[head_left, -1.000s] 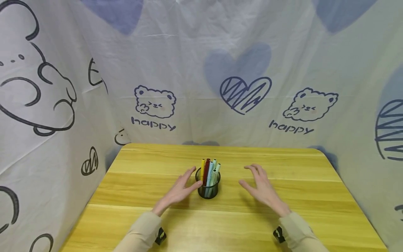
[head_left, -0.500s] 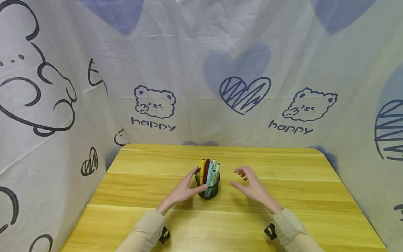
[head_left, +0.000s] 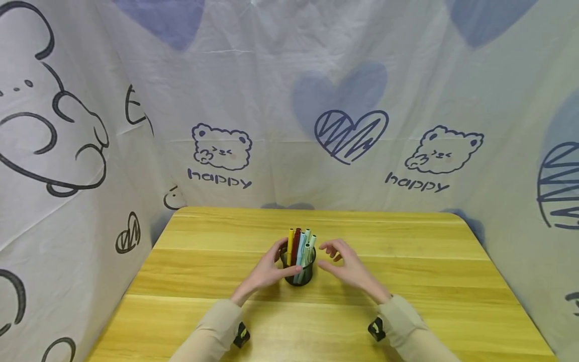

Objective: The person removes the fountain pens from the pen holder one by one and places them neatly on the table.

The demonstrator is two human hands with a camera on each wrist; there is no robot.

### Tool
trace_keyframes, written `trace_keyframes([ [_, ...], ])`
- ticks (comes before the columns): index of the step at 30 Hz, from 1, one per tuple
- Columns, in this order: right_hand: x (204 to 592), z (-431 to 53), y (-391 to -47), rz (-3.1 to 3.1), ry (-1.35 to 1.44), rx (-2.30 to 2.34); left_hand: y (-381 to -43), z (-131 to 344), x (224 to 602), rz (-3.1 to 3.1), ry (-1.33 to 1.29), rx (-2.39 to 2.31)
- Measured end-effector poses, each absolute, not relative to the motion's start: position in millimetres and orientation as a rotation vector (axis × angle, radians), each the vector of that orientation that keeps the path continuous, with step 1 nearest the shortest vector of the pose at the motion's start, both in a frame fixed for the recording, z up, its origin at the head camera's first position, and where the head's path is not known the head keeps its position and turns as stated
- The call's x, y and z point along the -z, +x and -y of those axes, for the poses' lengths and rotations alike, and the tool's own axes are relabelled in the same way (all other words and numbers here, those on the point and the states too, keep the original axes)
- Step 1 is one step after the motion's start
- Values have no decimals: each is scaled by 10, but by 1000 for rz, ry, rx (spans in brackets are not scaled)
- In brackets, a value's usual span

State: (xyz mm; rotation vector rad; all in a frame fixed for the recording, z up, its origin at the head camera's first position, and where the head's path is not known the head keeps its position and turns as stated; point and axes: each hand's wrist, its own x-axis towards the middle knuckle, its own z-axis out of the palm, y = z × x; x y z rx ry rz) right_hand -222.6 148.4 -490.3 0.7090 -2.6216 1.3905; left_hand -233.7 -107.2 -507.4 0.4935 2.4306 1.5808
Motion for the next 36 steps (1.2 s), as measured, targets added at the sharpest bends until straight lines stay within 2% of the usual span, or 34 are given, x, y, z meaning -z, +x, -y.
trace_keyframes([
  [36, 4894, -1140, -2373, 2624, 711, -1457, -2347, 1066, 5114, -2308, 508, -1717],
])
